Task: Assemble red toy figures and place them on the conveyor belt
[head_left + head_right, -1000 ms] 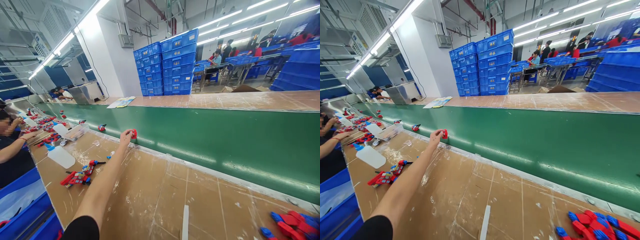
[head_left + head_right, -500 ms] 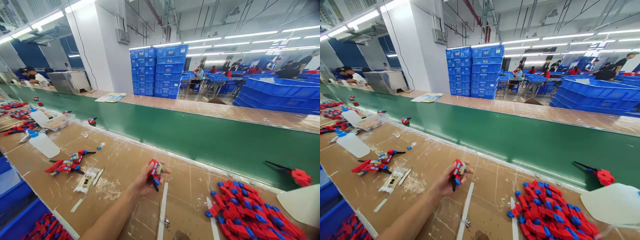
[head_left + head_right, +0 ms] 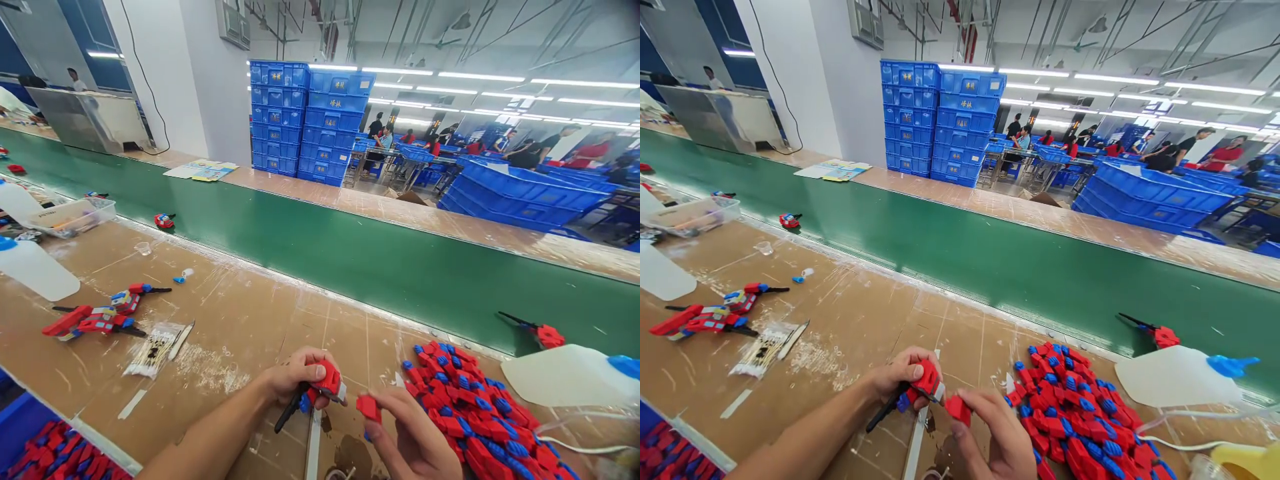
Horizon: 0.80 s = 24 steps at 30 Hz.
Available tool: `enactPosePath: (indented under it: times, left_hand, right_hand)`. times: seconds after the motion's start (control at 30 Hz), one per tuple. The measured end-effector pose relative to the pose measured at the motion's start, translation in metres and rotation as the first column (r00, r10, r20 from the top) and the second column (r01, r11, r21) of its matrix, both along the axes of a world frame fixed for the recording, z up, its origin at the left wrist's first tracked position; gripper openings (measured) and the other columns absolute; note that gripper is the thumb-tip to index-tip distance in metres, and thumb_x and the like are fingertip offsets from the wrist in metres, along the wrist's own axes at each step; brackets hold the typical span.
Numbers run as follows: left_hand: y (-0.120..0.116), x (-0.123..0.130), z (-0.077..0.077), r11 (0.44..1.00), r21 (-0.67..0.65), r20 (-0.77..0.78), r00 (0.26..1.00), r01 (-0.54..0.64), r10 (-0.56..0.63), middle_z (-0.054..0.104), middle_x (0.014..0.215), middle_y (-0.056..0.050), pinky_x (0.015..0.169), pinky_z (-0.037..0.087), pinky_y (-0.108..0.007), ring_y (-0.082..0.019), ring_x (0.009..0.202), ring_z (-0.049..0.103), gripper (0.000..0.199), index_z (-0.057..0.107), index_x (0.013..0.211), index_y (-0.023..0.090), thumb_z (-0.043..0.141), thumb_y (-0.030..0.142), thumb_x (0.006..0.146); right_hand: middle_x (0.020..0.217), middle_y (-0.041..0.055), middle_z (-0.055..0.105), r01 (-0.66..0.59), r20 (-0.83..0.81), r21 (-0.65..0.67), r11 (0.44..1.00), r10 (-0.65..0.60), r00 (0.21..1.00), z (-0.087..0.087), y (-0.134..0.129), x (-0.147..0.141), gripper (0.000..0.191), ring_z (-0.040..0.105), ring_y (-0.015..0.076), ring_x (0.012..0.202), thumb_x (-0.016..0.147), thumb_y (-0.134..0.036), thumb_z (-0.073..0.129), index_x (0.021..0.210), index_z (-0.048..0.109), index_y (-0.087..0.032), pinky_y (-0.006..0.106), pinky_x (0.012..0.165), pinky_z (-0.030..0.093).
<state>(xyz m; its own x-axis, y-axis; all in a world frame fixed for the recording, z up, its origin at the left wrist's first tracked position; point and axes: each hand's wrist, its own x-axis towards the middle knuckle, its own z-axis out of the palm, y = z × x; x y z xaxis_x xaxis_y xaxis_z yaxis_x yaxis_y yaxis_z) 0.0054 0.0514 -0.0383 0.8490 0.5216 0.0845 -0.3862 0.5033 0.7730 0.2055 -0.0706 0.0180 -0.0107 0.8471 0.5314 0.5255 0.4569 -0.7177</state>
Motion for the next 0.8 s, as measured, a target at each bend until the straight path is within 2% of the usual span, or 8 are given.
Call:
enactPosePath:
  times: [0.13, 0.27, 0.47, 0.53, 0.67, 0.73, 0.8]
  left_hand:
    - [0.001, -0.002, -0.003, 0.999, 0.025, -0.083, 0.996, 0.021, -0.018, 0.061, 0.06, -0.006, 0.039, 0.036, -0.02, -0.013, 0.042, 0.053, 0.064, 0.066, 0.087, 0.009, 0.079, 0.069, 0.07]
    - [-0.001, -0.002, -0.003, 0.998, 0.033, -0.143, 0.989, 0.051, -0.046, 0.059, 0.056, -0.006, 0.04, 0.036, -0.021, -0.013, 0.041, 0.052, 0.066, 0.067, 0.082, 0.009, 0.077, 0.072, 0.069]
    - [-0.001, 0.002, -0.006, 0.998, 0.03, -0.154, 0.987, 0.057, -0.052, 0.061, 0.059, -0.006, 0.041, 0.038, -0.021, -0.01, 0.04, 0.048, 0.065, 0.068, 0.08, 0.009, 0.077, 0.072, 0.069]
    - [0.0, 0.002, -0.004, 0.999, 0.023, -0.166, 0.985, 0.045, -0.041, 0.061, 0.06, -0.005, 0.041, 0.037, -0.019, -0.01, 0.042, 0.05, 0.063, 0.07, 0.085, 0.009, 0.082, 0.068, 0.066]
    - [0.001, -0.002, 0.001, 0.998, -0.021, -0.147, 0.987, 0.061, -0.063, 0.064, 0.07, -0.004, 0.044, 0.038, -0.017, -0.01, 0.047, 0.053, 0.066, 0.07, 0.109, 0.012, 0.091, 0.054, 0.062]
    - [0.002, -0.004, 0.003, 0.996, -0.029, -0.123, 0.988, 0.088, -0.091, 0.064, 0.072, -0.002, 0.048, 0.039, -0.015, -0.008, 0.051, 0.052, 0.074, 0.065, 0.125, 0.016, 0.093, 0.044, 0.063]
    - [0.002, -0.005, 0.003, 0.995, -0.031, -0.093, 0.99, 0.099, -0.102, 0.066, 0.079, -0.003, 0.056, 0.043, -0.015, -0.01, 0.06, 0.057, 0.088, 0.057, 0.139, 0.018, 0.095, 0.036, 0.061]
  right_hand:
    - [0.109, 0.008, 0.066, -0.045, 0.017, -0.023, 0.999, 0.045, 0.999, 0.004, 0.018, -0.016, 0.025, 0.068, 0.0149, 0.097, 0.097, -0.023, 0.065, 0.121, 0.069, -0.023, 0.018, 0.083, 0.06]
    - [0.112, 0.0084, 0.065, -0.079, 0.06, -0.089, 0.993, 0.084, 0.995, 0.002, 0.022, -0.018, 0.026, 0.067, 0.0158, 0.102, 0.098, -0.021, 0.063, 0.123, 0.068, -0.023, 0.021, 0.086, 0.06]
    - [0.111, 0.0056, 0.065, -0.067, 0.268, 0.057, 0.996, 0.05, 0.962, 0.006, 0.019, -0.017, 0.029, 0.067, 0.0124, 0.099, 0.096, -0.017, 0.063, 0.123, 0.069, -0.025, 0.016, 0.085, 0.058]
    - [0.111, 0.0054, 0.065, -0.098, 0.315, 0.056, 0.994, 0.076, 0.946, 0.008, 0.019, -0.014, 0.03, 0.068, 0.0113, 0.096, 0.095, -0.017, 0.065, 0.124, 0.069, -0.025, 0.014, 0.083, 0.057]
    - [0.104, 0.0014, 0.066, -0.164, 0.273, -0.099, 0.981, 0.185, 0.944, 0.02, 0.02, -0.01, 0.027, 0.067, 0.0093, 0.091, 0.094, -0.024, 0.069, 0.12, 0.073, -0.031, 0.011, 0.081, 0.056]
    - [0.102, -0.0004, 0.066, -0.205, 0.2, -0.237, 0.95, 0.254, 0.946, 0.03, 0.022, -0.011, 0.024, 0.067, 0.0101, 0.094, 0.092, -0.026, 0.072, 0.115, 0.074, -0.034, 0.013, 0.085, 0.055]
    - [0.107, -0.0011, 0.065, -0.229, 0.144, -0.381, 0.896, 0.302, 0.942, 0.04, 0.024, -0.014, 0.033, 0.066, 0.0123, 0.101, 0.086, -0.021, 0.076, 0.116, 0.073, -0.034, 0.017, 0.094, 0.055]
